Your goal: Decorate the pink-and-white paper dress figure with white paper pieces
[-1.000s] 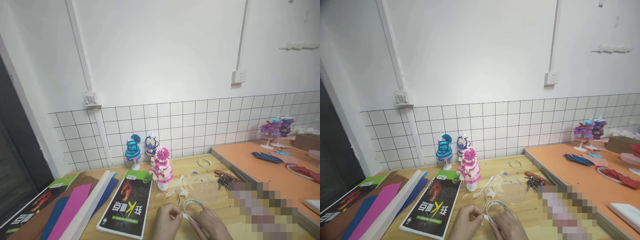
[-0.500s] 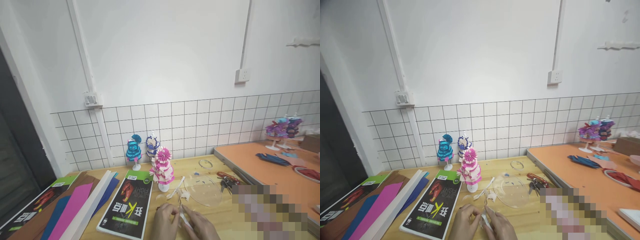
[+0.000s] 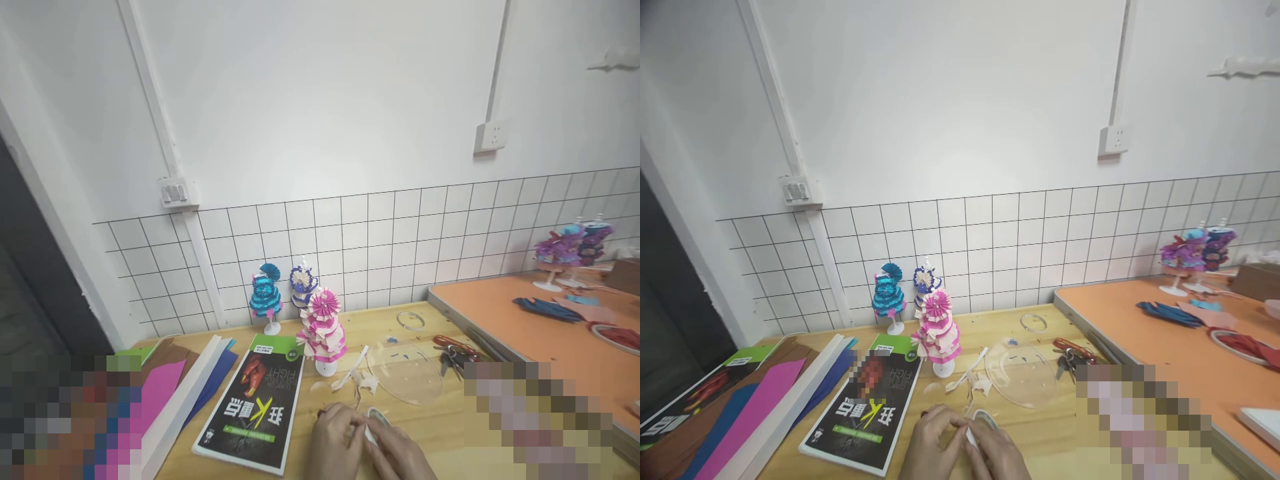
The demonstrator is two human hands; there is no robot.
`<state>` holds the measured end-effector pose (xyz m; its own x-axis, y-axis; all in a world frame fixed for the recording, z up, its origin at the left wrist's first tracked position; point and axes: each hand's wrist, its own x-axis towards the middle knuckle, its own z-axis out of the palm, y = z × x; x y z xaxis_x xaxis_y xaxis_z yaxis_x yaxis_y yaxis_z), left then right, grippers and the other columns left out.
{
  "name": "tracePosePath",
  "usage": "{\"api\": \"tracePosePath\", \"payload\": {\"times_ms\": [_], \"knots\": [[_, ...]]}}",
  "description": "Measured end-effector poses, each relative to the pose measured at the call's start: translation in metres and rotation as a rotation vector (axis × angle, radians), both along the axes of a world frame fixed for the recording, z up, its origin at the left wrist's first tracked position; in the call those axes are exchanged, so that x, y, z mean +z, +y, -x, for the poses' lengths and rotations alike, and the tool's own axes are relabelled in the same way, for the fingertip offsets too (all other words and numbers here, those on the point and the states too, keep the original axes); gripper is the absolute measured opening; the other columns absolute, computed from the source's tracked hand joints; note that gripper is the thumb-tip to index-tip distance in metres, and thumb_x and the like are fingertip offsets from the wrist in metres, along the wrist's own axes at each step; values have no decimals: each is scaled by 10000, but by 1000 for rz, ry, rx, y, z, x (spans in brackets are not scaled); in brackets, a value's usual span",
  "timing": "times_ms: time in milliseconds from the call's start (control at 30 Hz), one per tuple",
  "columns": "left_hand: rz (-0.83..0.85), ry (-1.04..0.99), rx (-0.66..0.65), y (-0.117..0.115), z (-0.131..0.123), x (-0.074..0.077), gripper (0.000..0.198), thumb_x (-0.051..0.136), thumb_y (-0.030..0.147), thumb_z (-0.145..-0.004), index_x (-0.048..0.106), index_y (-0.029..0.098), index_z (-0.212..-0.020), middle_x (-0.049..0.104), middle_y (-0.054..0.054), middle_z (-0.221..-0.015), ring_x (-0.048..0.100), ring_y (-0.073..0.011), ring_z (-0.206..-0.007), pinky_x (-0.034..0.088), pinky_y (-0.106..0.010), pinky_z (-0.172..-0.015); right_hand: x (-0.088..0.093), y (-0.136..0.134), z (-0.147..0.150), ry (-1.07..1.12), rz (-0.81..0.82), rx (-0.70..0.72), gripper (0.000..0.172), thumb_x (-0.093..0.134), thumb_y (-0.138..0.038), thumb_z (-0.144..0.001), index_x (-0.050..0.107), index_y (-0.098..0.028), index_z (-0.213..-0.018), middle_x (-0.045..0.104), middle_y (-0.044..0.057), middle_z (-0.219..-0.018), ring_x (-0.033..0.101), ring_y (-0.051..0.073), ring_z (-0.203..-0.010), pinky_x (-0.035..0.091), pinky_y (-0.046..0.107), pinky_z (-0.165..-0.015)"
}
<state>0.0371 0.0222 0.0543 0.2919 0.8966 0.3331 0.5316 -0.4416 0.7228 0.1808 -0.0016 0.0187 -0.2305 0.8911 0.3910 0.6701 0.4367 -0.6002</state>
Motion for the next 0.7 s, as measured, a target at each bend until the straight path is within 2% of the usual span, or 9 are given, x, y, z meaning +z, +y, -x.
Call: {"api": "tracePosePath", "payload": {"times_ms": [300, 500, 700], "knots": [[126, -68, 79, 2, 0, 4, 157, 493, 93, -687, 626, 176, -687, 668, -38, -723, 598, -180, -744, 424, -274, -699, 5, -2, 4, 36, 86, 46, 300, 351, -321, -878, 525, -255, -1112, 655, 57, -954, 606, 176, -863, 464, 257, -771], [129, -105, 99, 3, 4, 4, 150, 500, 167, -719, 645, 195, -743, 678, -53, -768, 602, -197, -775, 423, -283, -717, -11, 2, 0, -20, 82, -61, 309, 370, -344, -864, 510, -210, -1105, 642, 72, -1008, 611, 175, -860, 470, 251, -761], [185, -231, 143, 9, 9, -5, 166, 523, 267, -740, 661, 209, -813, 686, -67, -812, 604, -204, -797, 430, -286, -732, -10, -2, 2, -103, 43, -34, 212, 374, -302, -867, 537, -231, -982, 650, 41, -856, 614, 164, -769, 470, 249, -700]]}}
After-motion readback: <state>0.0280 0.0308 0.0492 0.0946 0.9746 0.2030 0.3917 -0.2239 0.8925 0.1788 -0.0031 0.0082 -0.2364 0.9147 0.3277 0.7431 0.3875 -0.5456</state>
